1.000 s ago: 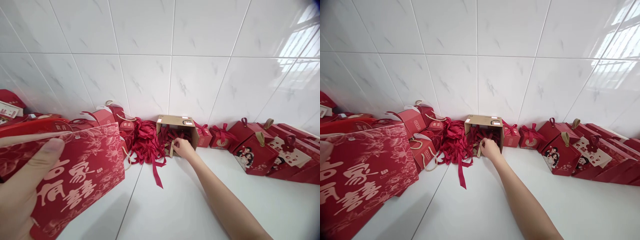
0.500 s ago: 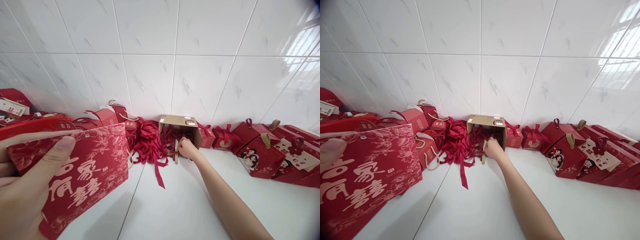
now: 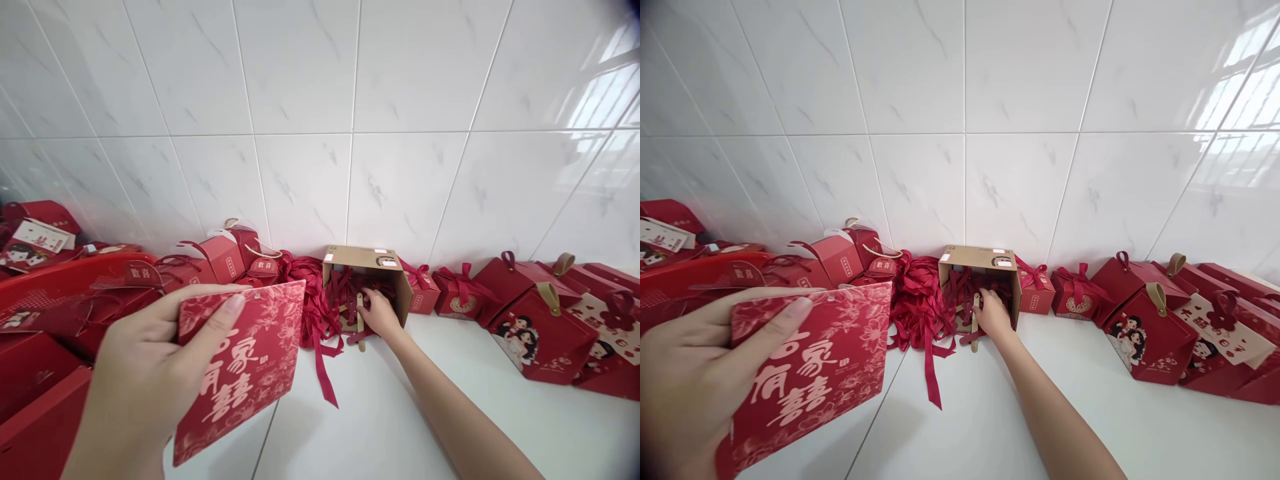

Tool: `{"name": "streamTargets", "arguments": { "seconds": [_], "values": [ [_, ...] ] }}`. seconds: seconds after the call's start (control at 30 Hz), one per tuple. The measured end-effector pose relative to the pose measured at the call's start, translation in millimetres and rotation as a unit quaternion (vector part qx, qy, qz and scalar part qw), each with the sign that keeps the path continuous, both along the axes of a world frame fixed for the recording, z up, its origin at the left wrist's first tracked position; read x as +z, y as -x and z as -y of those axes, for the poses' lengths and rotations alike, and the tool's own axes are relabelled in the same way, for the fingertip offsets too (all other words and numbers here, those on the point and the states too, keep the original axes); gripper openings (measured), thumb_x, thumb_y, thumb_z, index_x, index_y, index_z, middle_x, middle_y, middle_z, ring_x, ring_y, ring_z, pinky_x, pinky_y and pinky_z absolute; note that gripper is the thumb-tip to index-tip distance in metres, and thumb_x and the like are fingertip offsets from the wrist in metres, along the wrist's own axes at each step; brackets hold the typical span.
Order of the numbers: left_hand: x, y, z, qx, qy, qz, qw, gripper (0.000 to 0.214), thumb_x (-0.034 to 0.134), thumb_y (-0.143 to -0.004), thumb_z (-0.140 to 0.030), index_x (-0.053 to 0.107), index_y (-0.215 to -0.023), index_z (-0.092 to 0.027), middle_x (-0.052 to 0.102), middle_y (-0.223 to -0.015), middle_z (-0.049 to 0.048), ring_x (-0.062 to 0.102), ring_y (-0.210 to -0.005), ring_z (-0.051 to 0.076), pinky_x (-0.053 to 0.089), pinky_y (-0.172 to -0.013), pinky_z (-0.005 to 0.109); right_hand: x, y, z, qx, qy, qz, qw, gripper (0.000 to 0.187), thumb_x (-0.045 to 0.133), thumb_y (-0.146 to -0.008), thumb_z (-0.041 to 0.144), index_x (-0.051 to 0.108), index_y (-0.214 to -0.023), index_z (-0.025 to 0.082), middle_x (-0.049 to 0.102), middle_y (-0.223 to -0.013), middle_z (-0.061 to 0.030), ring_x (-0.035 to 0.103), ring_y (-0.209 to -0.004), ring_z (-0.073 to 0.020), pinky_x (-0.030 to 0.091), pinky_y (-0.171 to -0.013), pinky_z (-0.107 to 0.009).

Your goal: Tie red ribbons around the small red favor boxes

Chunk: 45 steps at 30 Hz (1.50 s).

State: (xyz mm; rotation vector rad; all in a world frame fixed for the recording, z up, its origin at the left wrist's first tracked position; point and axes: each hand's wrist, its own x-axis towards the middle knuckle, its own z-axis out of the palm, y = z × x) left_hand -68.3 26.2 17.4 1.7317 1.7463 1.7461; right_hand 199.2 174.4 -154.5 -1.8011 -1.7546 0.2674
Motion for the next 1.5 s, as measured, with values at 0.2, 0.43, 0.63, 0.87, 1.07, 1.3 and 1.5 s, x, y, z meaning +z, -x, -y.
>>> {"name": "streamTargets", "arguments": {
  "seconds": [0.2, 0.43, 0.63, 0.87, 1.07, 1.3, 1.5],
  "values": [
    [-11.5, -26.8, -15.1, -0.171, 0.108, 0.093, 0.975, 0.025, 0.070, -0.071, -0.040, 0.070, -0.083, -0.018, 0.072, -0.074, 0.0015, 0.067, -0.071, 0.019, 0.052, -0.061, 0.023, -5.7, 0.2, -5.2, 0.019, -0.039, -0.048, 0.998, 0.022, 0.061, -0.090, 0.025, 0.060, -0.109, 0.014, 0.060, -0.107, -0.0063, 0.060, -0.093, -0.0183, 0.050, -0.084, -0.038],
    [-53.0, -51.4, -53.0, -0.316, 0.259, 0.103, 0.907, 0.028, 0.067, -0.075, -0.038, 0.069, -0.090, -0.015, 0.072, -0.086, 0.0063, 0.066, -0.077, 0.022, 0.051, -0.067, 0.029, -2.1, 3.4, -0.1, 0.062, -0.103, -0.135, 0.984, 0.007, 0.059, -0.079, 0.014, 0.065, -0.079, 0.018, 0.059, -0.083, -0.0038, 0.058, -0.075, -0.0180, 0.046, -0.075, -0.030],
    [-66.8, -51.7, -61.7, -0.291, 0.263, -0.004, 0.920, 0.022, 0.058, -0.080, -0.034, 0.068, -0.089, -0.017, 0.070, -0.092, 0.0066, 0.064, -0.088, 0.024, 0.049, -0.078, 0.035, 47.4, 8.0, 23.4, 0.099, -0.170, -0.266, 0.944, 0.010, 0.057, -0.082, 0.027, 0.062, -0.082, 0.018, 0.062, -0.082, -0.0056, 0.058, -0.073, -0.0178, 0.048, -0.072, -0.030],
    [-29.0, -50.4, -14.3, -0.229, 0.012, -0.115, 0.967, 0.018, 0.054, -0.088, -0.026, 0.065, -0.102, -0.027, 0.062, -0.113, 0.0012, 0.056, -0.110, 0.018, 0.044, -0.097, 0.030, 108.1, 3.5, 91.9, 0.406, -0.076, -0.518, 0.749, 0.012, 0.076, -0.076, 0.031, 0.068, -0.078, 0.023, 0.059, -0.075, 0.0015, 0.055, -0.061, -0.0099, 0.047, -0.056, -0.022],
    [-13.5, -61.6, 26.2, -0.382, -0.026, -0.101, 0.918, 0.030, 0.058, -0.086, -0.015, 0.064, -0.107, -0.035, 0.063, -0.111, -0.0036, 0.058, -0.106, 0.012, 0.049, -0.093, 0.019, 111.0, 17.3, 118.1, 0.564, 0.025, -0.545, 0.621, 0.015, 0.079, -0.074, 0.018, 0.077, -0.082, 0.031, 0.058, -0.070, 0.0011, 0.059, -0.055, -0.0086, 0.048, -0.048, -0.019],
    [-11.2, -65.5, 28.7, -0.409, -0.017, -0.074, 0.909, 0.023, 0.062, -0.083, -0.014, 0.069, -0.097, -0.030, 0.066, -0.099, -0.0012, 0.062, -0.096, 0.013, 0.054, -0.088, 0.021, 113.0, 25.3, 124.3, 0.575, 0.045, -0.542, 0.610, 0.009, 0.076, -0.077, 0.022, 0.078, -0.082, 0.029, 0.059, -0.061, -0.0002, 0.059, -0.053, -0.0095, 0.051, -0.051, -0.020],
    [-10.6, -63.7, 23.9, -0.436, 0.047, -0.053, 0.897, 0.015, 0.058, -0.086, -0.019, 0.069, -0.089, -0.028, 0.063, -0.101, 0.0010, 0.063, -0.096, 0.014, 0.056, -0.078, 0.019, 112.4, 28.7, 125.6, 0.560, 0.047, -0.561, 0.608, 0.009, 0.079, -0.074, 0.022, 0.078, -0.081, 0.027, 0.061, -0.064, -0.0012, 0.059, -0.053, -0.0090, 0.051, -0.051, -0.019]
  ]
}}
